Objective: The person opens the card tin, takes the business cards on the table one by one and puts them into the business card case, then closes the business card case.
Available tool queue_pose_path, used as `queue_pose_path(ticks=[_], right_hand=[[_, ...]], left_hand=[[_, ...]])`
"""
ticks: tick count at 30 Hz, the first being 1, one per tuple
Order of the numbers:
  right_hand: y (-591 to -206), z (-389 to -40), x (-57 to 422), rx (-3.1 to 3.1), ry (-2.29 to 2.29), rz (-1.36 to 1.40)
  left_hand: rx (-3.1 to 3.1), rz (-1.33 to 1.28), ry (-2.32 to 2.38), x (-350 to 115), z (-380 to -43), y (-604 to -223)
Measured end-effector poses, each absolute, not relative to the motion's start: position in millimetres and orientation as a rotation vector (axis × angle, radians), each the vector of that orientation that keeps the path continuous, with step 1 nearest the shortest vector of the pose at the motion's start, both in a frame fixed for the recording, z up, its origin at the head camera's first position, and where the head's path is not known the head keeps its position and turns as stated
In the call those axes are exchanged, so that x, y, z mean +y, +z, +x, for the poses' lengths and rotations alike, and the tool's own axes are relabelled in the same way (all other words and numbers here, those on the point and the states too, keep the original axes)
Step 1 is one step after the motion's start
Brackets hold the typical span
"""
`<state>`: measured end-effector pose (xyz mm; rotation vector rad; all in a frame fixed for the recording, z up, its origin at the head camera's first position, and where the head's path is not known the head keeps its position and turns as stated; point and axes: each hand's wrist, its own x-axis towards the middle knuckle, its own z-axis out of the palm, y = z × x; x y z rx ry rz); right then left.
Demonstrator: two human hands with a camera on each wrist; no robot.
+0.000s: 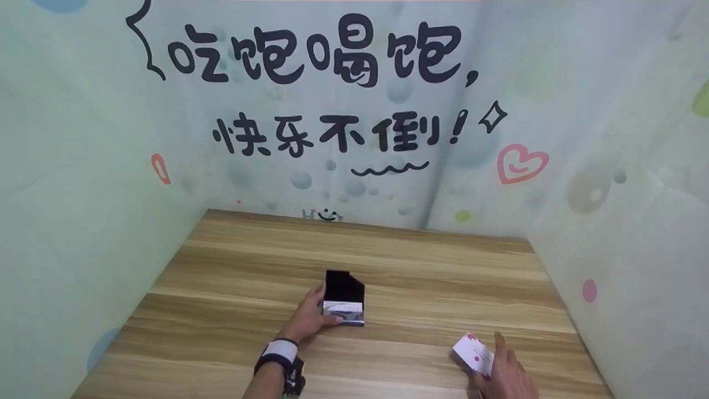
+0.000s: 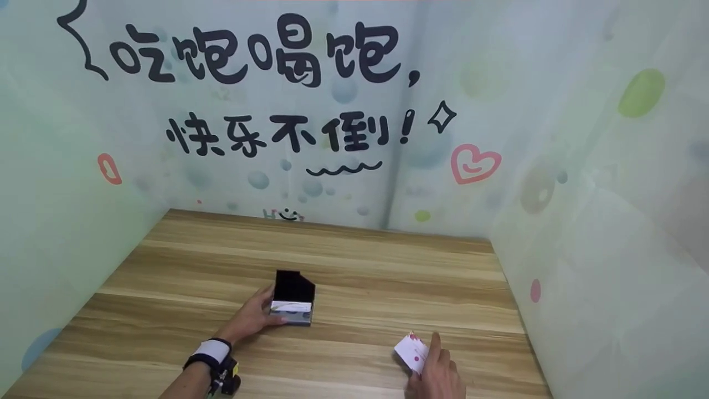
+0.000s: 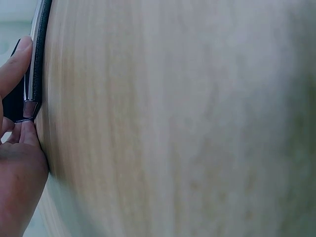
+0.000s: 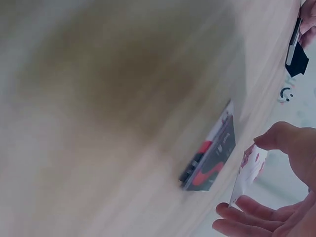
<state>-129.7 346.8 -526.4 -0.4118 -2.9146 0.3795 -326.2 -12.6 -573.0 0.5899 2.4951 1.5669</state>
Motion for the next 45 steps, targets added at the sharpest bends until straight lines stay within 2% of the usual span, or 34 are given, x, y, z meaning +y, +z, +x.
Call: queue_pose_path(ticks=[5,15,28,45], right_hand=[[-521.1,-143.1,343.4,-2.922,0.327,-0.342],[-524.9,-167.4,334.1,-2.698,0.219,-0.002],[-526.0,-192.5,317.2,-2.620,0.103,0.161],[-531.4,-248.3,290.2,-2.508,-0.067,0.371]], left_hand=[[2.453,0.559,1.587,-12.3,-325.6,-572.7],[2.544,0.616,1.541,-10.9,-322.8,-573.8],[2.563,0.612,1.526,-10.0,-324.6,-576.2],[2.561,0.616,1.516,-11.2,-325.0,-572.8]])
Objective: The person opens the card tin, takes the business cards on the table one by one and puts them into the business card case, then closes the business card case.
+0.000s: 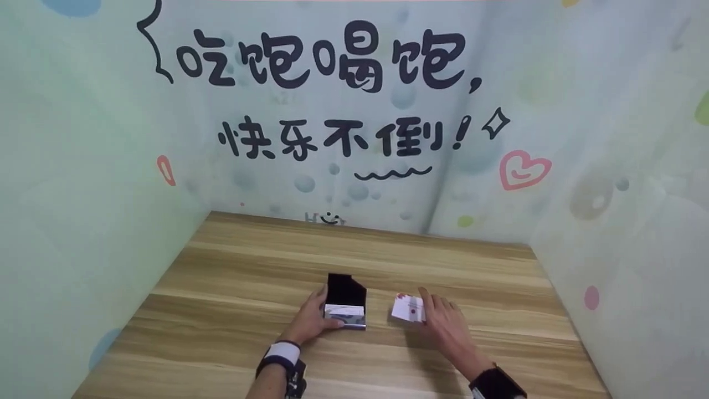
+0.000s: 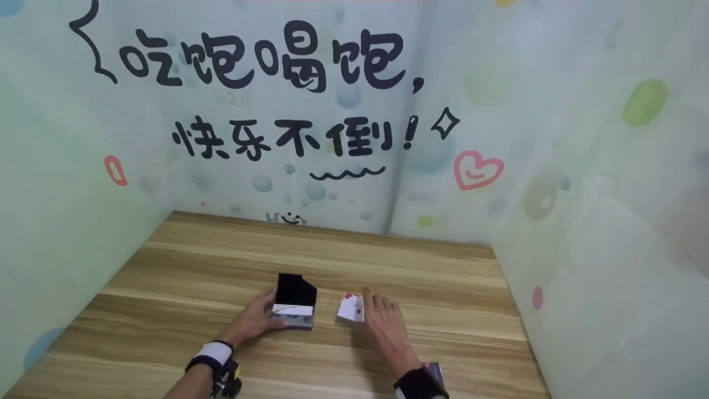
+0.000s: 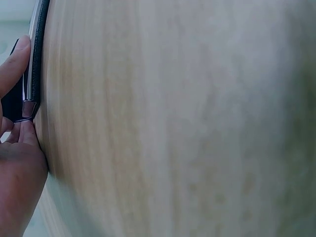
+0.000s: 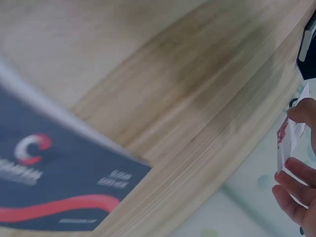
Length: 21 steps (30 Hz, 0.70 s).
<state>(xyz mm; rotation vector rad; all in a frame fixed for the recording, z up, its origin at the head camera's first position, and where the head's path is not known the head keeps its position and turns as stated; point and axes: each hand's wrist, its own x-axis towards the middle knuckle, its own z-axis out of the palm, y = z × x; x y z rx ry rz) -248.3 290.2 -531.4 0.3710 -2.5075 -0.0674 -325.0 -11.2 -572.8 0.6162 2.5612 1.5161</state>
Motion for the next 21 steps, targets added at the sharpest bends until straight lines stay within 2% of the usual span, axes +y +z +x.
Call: queue_pose_path(ticks=[12,21], right_hand=[[-532.7,-279.3,246.1,-2.463,-0.168,0.655],[-524.9,-293.5,211.2,-2.524,-0.157,0.687]], left_hand=[[2.572,0.621,1.533,-11.2,-324.7,-573.1],[2.536,0.634,1.582,-11.3,-325.1,-572.3]])
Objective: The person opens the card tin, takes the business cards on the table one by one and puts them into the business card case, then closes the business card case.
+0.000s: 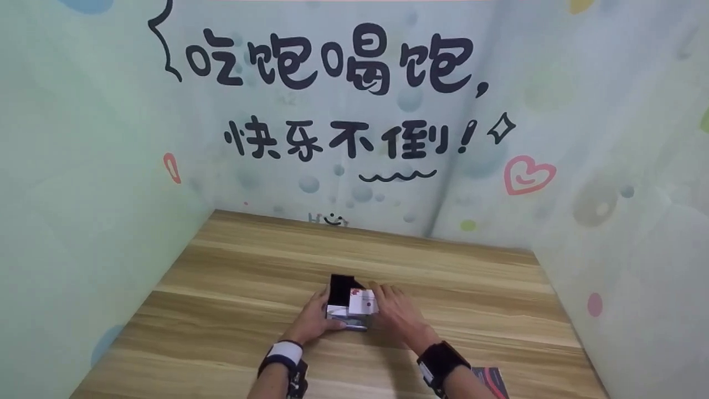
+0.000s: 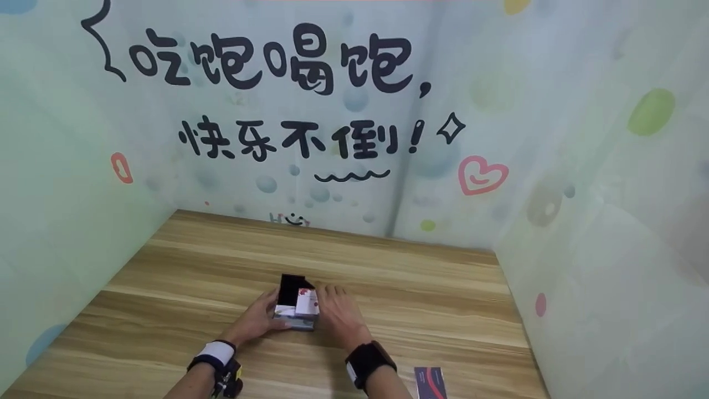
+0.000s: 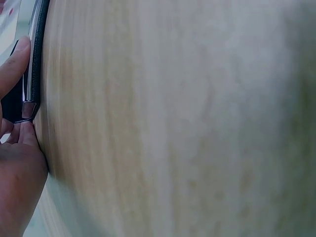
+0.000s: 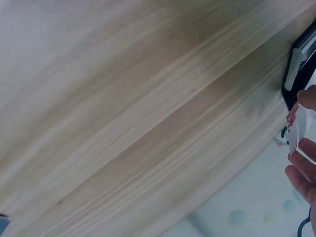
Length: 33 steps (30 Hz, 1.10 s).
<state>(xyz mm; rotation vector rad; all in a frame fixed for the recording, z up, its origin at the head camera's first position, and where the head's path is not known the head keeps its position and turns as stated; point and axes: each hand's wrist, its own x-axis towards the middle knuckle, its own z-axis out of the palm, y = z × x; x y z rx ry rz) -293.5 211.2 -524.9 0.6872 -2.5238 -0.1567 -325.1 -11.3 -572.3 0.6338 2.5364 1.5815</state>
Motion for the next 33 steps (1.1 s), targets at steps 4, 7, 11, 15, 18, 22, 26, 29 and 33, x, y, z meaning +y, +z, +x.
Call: queue_pose_path(ticks=[4,7,11,15,18,22,26,29,33], right_hand=[[-522.4,-297.0,193.5,-2.591,-0.165,0.689],[-522.1,-299.5,184.3,-2.611,-0.176,0.702],[-523.6,-303.3,176.5,-2.612,-0.238,0.705],[-527.8,-308.0,169.6,-2.600,-0.258,0.685],[-531.4,-310.0,162.8,-2.582,-0.257,0.675],[-533.1,-309.9,157.6,-2.577,-0.306,0.660],[-534.7,-310.0,157.0,-2.605,-0.310,0.631],[-537.1,-311.0,157.7,-2.624,-0.287,0.634],[-541.1,-311.8,158.7,-2.636,-0.215,0.647]], left_hand=[[2.536,0.630,1.572,-12.1,-325.5,-571.8],[2.547,0.619,1.564,-11.7,-325.5,-571.0],[2.548,0.617,1.567,-12.1,-324.8,-570.1],[2.528,0.612,1.579,-12.6,-325.5,-570.9],[2.524,0.601,1.572,-13.1,-326.0,-573.5],[2.534,0.600,1.563,-12.5,-326.3,-574.9],[2.544,0.621,1.565,-12.2,-327.2,-574.0],[2.555,0.608,1.544,-12.3,-326.8,-573.5],[2.560,0.604,1.526,-12.4,-325.4,-573.4]])
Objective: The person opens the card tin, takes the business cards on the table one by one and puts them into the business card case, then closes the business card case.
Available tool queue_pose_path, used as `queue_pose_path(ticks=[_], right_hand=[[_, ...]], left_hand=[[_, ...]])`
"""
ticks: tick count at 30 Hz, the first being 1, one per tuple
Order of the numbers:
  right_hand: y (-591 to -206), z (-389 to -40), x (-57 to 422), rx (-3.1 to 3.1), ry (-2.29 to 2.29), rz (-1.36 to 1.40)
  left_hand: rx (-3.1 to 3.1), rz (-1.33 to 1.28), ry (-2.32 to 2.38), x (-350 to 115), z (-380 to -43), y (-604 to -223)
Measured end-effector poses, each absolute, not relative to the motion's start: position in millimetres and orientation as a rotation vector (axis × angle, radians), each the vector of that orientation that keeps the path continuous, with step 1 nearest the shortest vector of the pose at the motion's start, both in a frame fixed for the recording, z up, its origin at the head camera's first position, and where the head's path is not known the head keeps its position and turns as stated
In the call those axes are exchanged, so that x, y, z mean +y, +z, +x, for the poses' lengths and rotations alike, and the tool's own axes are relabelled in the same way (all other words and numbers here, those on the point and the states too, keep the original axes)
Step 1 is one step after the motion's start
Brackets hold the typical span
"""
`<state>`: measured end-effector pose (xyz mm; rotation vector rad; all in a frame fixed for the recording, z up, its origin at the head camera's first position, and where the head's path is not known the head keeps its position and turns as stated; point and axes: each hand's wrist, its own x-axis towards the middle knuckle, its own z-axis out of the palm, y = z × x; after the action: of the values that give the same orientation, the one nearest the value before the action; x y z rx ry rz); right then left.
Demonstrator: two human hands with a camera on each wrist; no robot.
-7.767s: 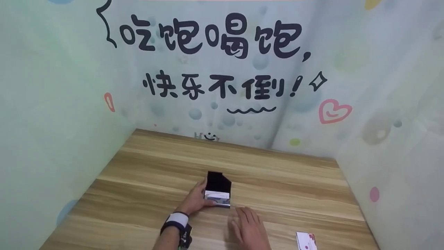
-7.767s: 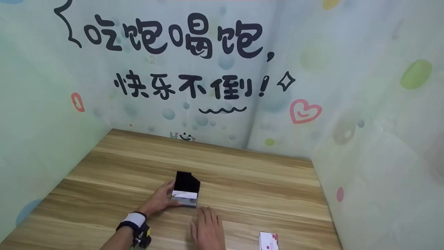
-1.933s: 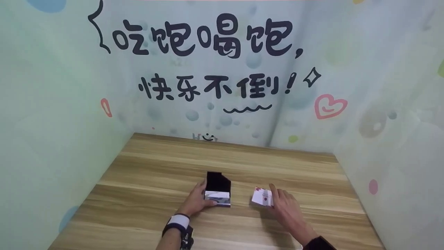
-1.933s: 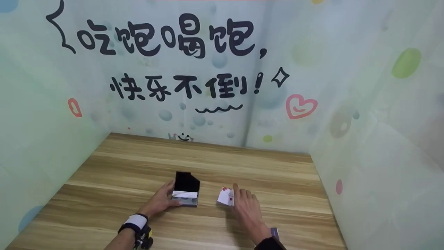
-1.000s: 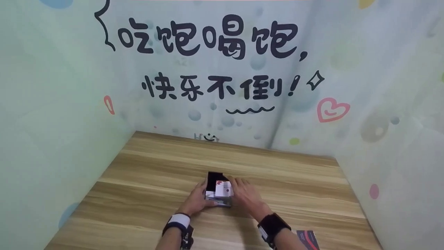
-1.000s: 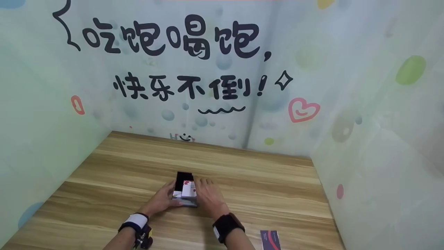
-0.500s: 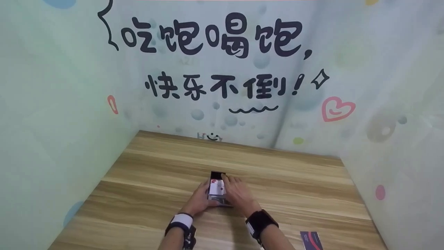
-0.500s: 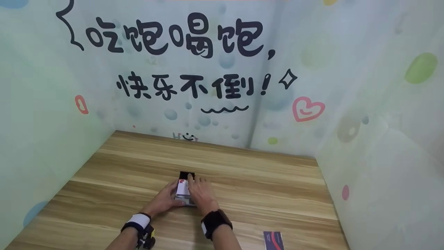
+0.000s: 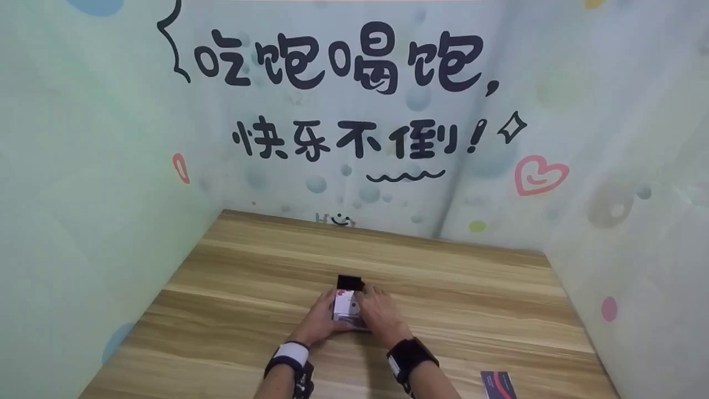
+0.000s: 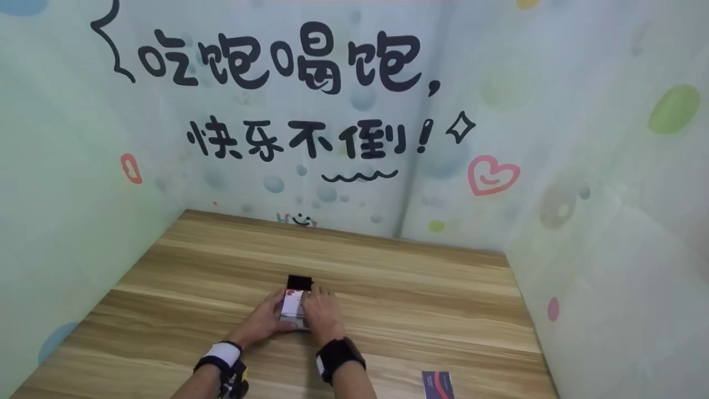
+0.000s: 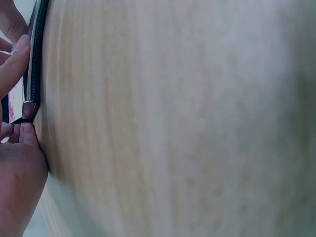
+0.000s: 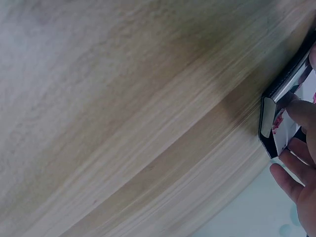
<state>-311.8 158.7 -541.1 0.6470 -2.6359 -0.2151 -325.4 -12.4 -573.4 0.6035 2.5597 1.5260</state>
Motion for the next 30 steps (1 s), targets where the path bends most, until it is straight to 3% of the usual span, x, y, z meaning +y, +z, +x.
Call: queue_pose_path(ticks=[19,30], right_hand=[[-554.7,-294.6,154.6,-2.719,-0.296,0.594],[-559.7,-284.8,153.1,-2.807,-0.192,0.613]], left_hand=[[2.523,0.745,1.638,-11.1,-327.7,-576.8],[2.505,0.699,1.664,-11.3,-326.2,-576.7]])
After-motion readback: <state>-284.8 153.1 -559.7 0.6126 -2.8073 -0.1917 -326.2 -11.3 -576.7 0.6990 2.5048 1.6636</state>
